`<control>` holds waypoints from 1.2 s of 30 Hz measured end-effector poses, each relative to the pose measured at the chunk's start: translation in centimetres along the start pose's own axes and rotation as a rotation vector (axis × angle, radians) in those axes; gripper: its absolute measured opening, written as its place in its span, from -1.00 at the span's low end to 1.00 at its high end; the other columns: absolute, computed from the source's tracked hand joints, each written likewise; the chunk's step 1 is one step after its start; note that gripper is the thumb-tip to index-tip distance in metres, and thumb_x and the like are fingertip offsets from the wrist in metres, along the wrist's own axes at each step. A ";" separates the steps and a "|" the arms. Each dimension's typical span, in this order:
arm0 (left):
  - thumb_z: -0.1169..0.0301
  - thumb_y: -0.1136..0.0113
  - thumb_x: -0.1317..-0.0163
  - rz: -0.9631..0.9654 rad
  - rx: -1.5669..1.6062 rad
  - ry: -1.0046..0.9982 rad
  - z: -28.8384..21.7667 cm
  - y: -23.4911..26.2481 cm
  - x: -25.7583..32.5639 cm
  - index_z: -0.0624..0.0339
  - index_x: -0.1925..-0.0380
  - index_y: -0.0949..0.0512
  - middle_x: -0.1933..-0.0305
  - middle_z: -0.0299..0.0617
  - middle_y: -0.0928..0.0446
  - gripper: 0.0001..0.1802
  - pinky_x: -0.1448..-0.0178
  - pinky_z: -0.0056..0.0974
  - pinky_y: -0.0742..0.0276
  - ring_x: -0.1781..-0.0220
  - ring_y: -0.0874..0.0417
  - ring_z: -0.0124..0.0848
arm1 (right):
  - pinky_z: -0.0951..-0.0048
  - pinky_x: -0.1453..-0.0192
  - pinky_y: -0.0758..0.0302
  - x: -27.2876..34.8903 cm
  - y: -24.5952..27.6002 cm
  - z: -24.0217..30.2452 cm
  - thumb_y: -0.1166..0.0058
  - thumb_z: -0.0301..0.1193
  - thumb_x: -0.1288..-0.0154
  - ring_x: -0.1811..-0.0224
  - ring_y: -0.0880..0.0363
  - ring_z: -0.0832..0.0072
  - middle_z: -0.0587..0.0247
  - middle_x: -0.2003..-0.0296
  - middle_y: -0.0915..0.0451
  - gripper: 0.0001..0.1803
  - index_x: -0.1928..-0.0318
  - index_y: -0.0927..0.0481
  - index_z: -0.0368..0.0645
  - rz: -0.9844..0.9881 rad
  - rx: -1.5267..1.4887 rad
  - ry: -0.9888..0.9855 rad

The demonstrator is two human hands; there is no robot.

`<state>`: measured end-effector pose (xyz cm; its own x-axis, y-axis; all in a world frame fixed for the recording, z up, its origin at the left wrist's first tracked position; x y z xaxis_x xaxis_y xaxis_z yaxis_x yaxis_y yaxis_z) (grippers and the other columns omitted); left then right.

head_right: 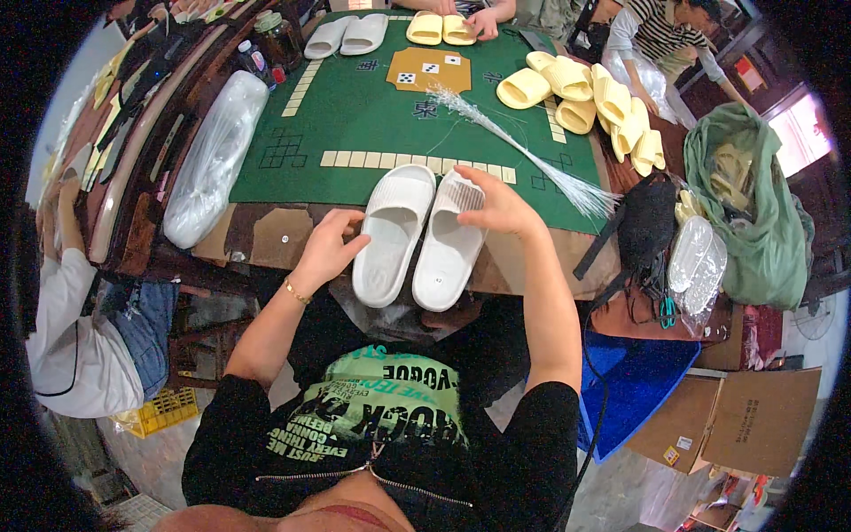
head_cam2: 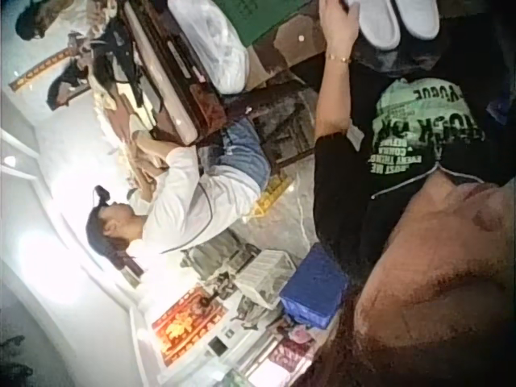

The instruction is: The person pairs slippers together by threading plastic tag fasteners through the slides by hand.

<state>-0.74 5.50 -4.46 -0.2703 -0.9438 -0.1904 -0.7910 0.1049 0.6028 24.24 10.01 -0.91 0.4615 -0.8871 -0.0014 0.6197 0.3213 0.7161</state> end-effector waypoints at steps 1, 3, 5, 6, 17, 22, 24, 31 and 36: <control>0.35 -0.20 -0.04 0.018 -0.009 0.029 -0.4 0.1 -0.5 0.26 0.14 -0.46 0.13 -0.03 -0.46 -0.63 0.08 -0.17 -0.46 0.12 -0.51 -0.12 | 0.35 -0.29 -0.22 0.0 0.5 0.2 -0.27 -0.45 0.11 -0.22 -0.30 0.32 0.12 -0.20 -0.33 -0.13 -0.29 -0.20 -0.10 -0.049 -0.014 -0.001; 0.35 -0.17 -0.06 -0.071 -0.034 -0.082 -1.7 0.6 -1.7 0.26 0.16 -0.47 0.14 -0.02 -0.46 -0.66 -0.01 -0.15 -0.41 0.07 -0.48 -0.08 | 0.34 -0.24 -0.25 0.0 2.1 1.1 -0.21 -0.46 0.03 -0.19 -0.31 0.39 0.15 -0.20 -0.33 -0.22 -0.27 -0.21 -0.12 -0.190 -0.136 -0.031; 0.35 -0.17 -0.06 -0.108 -0.042 -0.137 -2.6 0.5 -3.3 0.26 0.17 -0.47 0.15 -0.01 -0.46 -0.67 -0.06 -0.14 -0.38 0.04 -0.46 -0.06 | 0.36 -0.16 -0.30 0.3 3.8 4.3 -0.11 -0.51 -0.04 -0.15 -0.34 0.41 0.16 -0.16 -0.35 -0.29 -0.27 -0.21 -0.10 -0.295 -0.286 0.013; 0.35 -0.17 -0.06 -0.132 -0.045 -0.172 -3.1 0.2 -4.4 0.26 0.17 -0.48 0.15 -0.01 -0.47 -0.67 -0.05 -0.14 -0.38 0.04 -0.46 -0.06 | 0.36 -0.15 -0.32 0.7 4.7 6.1 -0.10 -0.52 -0.03 -0.13 -0.35 0.39 0.14 -0.14 -0.36 -0.28 -0.27 -0.21 -0.06 -0.349 -0.389 0.046; 0.14 -0.13 0.00 0.090 -0.504 -0.006 -1.9 -9.4 -13.8 0.08 0.27 -0.60 0.15 -0.08 -0.51 -0.65 -0.04 0.03 -0.35 0.00 -0.46 -0.12 | 0.32 -0.15 -0.35 5.8 6.5 25.9 -0.14 -0.36 -0.11 -0.07 -0.44 0.24 -0.09 -0.11 -0.37 -0.25 -0.27 -0.14 -0.33 -0.306 -0.705 0.607; 0.23 0.00 -0.10 0.124 -0.527 -0.039 -3.2 -10.8 -14.5 0.09 0.31 -0.64 0.14 -0.07 -0.54 -0.71 -0.07 0.02 -0.35 -0.02 -0.47 -0.09 | 0.30 -0.14 -0.36 5.6 5.9 25.5 -0.14 -0.36 -0.12 -0.05 -0.44 0.24 -0.09 -0.09 -0.38 -0.28 -0.25 -0.15 -0.32 -0.287 -0.687 0.594; 0.36 0.03 -0.08 0.152 -0.497 -0.028 -3.2 -10.4 -14.6 0.12 0.32 -0.64 0.14 -0.08 -0.55 -0.73 -0.08 0.01 -0.35 -0.02 -0.47 -0.10 | 0.29 -0.14 -0.36 5.1 5.1 25.2 -0.13 -0.36 -0.12 -0.05 -0.45 0.23 -0.09 -0.08 -0.38 -0.29 -0.25 -0.16 -0.32 -0.263 -0.701 0.602; 0.40 -0.04 -0.02 0.126 -0.532 0.064 -2.1 -10.7 -14.9 0.15 0.35 -0.64 0.16 -0.07 -0.57 -0.77 -0.06 0.00 -0.34 -0.01 -0.49 -0.12 | 0.27 -0.13 -0.37 4.2 4.4 25.5 -0.12 -0.36 -0.13 -0.03 -0.46 0.22 -0.09 -0.05 -0.40 -0.32 -0.22 -0.19 -0.31 -0.216 -0.702 0.651; 0.43 -0.02 -0.02 -0.069 -0.403 -0.037 -2.6 -10.6 -13.8 0.17 0.49 -0.61 0.27 -0.07 -0.56 -0.83 -0.03 -0.02 -0.33 0.07 -0.49 -0.13 | 0.25 -0.12 -0.38 3.8 4.3 25.5 -0.11 -0.37 -0.13 -0.02 -0.46 0.22 -0.09 -0.03 -0.40 -0.35 -0.21 -0.20 -0.31 -0.215 -0.689 0.698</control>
<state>12.76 16.61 -6.22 -0.2495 -0.9315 -0.2648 -0.5317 -0.0967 0.8414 12.47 -0.41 19.98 0.4283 -0.6274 -0.6503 0.8644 0.4943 0.0925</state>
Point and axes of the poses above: each hand's wrist, its own x-axis away from the middle knuckle, its own y-axis out of the back of the hand, z = x × y, the point moved 8 cm from there along -x, towards the middle knuckle
